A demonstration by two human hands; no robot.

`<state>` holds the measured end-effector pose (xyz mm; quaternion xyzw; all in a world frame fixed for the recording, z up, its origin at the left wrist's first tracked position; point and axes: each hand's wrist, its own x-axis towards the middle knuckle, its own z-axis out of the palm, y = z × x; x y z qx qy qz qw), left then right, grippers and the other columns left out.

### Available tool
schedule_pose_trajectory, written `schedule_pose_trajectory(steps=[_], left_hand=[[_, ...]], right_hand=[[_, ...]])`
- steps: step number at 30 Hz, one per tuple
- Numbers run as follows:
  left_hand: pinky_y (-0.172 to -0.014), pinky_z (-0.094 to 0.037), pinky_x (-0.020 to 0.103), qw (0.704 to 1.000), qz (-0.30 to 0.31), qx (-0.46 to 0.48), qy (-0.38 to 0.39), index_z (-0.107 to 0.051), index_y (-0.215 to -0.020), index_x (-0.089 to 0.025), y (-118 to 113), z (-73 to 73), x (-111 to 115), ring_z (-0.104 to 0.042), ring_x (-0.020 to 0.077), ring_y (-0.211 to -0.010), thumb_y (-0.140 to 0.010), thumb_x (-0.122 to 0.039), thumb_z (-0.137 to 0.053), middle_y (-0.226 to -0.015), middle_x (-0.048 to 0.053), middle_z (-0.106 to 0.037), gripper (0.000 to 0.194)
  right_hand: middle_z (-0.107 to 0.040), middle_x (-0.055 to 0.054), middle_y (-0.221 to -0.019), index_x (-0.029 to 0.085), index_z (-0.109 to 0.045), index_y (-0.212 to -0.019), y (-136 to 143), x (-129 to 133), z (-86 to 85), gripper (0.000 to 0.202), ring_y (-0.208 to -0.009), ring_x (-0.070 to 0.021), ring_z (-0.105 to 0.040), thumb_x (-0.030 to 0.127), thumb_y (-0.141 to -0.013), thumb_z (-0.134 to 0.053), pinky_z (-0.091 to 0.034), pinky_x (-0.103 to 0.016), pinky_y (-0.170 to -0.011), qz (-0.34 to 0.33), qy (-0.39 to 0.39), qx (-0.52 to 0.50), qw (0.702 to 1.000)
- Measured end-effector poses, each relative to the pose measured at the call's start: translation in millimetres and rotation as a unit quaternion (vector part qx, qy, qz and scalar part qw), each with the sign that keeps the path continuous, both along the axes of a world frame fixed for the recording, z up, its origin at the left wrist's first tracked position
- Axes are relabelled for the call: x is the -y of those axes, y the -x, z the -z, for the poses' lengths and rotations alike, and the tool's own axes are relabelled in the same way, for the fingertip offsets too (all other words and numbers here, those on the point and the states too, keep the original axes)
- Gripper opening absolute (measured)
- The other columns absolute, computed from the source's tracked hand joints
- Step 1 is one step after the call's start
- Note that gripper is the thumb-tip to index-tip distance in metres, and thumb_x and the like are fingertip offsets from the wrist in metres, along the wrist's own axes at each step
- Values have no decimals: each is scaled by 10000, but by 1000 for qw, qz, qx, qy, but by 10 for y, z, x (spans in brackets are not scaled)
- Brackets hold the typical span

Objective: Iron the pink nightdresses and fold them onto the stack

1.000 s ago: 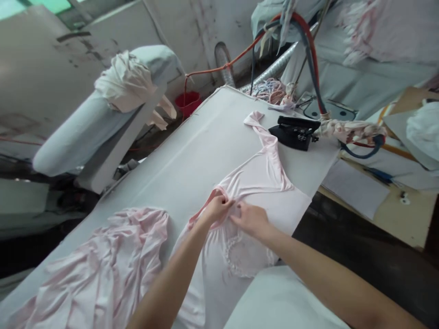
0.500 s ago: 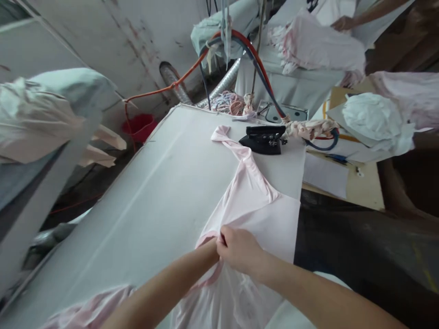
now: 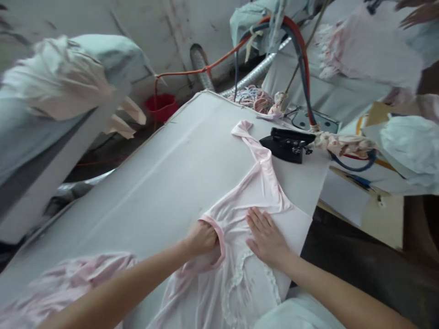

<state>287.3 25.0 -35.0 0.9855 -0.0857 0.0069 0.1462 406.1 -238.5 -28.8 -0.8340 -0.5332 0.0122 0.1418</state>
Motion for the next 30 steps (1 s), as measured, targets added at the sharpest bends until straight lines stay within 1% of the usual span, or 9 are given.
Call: schedule_pose_trajectory(steps=[2, 5, 8, 10, 13, 18, 23, 27, 30], left_hand=[[-986, -471, 437, 999, -30, -2, -21, -753, -1003, -189, 193, -258, 74, -636, 286, -1079, -932, -257, -544, -1118, 117, -727, 231], [-994, -447, 463, 971, -235, -11, -40, -697, -1216, -224, 246, -507, 437, -588, 312, -1160, -938, -332, -556, -1280, 127, -660, 330], [-997, -439, 483, 884, -465, -34, -30, -679, -1202, -209, 6, -493, 793, -559, 340, -1155, -867, -521, -662, -1260, 154, -621, 457], [-1037, -415, 483, 830, -557, -29, -24, -675, -1176, -212, -168, -405, 900, -532, 340, -1183, -849, -584, -667, -1268, 156, -592, 496], [-1083, -392, 469, 791, -611, -17, -17, -667, -1181, -251, -286, -292, 912, -512, 327, -1227, -857, -619, -643, -1327, 138, -564, 491], [-1248, -193, 490, 797, -604, -13, 15, -653, -1238, -238, -271, -240, 847, -251, 329, -1520, -865, -579, -658, -1635, 122, -330, 505], [-1276, -118, 490, 791, -607, -55, 60, -634, -1301, -230, -302, -305, 807, -147, 305, -1571, -852, -555, -683, -1685, 104, -247, 557], [-1279, -124, 477, 783, -616, -47, 69, -628, -1312, -247, -329, -334, 791, -183, 276, -1566, -833, -547, -709, -1672, 86, -292, 571], [-1274, -163, 464, 762, -643, -5, 73, -672, -1236, -270, -359, -301, 798, -255, 260, -1543, -845, -523, -705, -1639, 63, -367, 467]], right_hand=[[-233, -127, -1668, 116, -329, -1576, -112, -209, 25, 667, -1566, -278, -118, 377, -983, -487, -170, -528, -1266, -53, -1, -3, 999], [-307, -101, -1647, 172, -414, -1544, -482, -498, -31, 612, -1547, -262, -208, 418, -988, -483, -189, -500, -1260, -176, -1, -29, 984], [-426, -85, -1591, 217, -549, -1445, -1116, -670, -103, 491, -1491, -235, -343, 380, -991, -457, -240, -455, -1236, -266, 13, -22, 964], [-455, -120, -1567, 176, -566, -1415, -1609, -724, -169, 484, -1458, -255, -388, 358, -988, -426, -267, -461, -1205, -209, 10, 23, 978], [-617, -178, -1377, 141, -620, -1313, -2262, -751, -292, 504, -1285, -317, -530, 464, -962, -461, -336, -471, -1096, -104, 20, 92, 990], [-681, -99, -716, 195, -709, -856, -2820, -800, -391, 467, -757, -253, -596, 567, -957, -445, -395, -379, -830, -141, 106, 120, 977], [-722, -159, -1047, 157, -690, -1024, -2290, -815, -393, 289, -1047, -305, -616, 300, -950, -450, -385, -440, -977, -73, -65, 118, 988], [-584, -117, -1435, 200, -585, -1330, -1388, -552, -205, 427, -1386, -234, -455, 160, -946, -403, -344, -397, -1127, -275, -134, 63, 950], [-561, -132, -1462, 213, -532, -1403, -1266, -321, -88, 492, -1431, -250, -420, 139, -944, -372, -331, -465, -1161, -235, -118, 40, 964]])
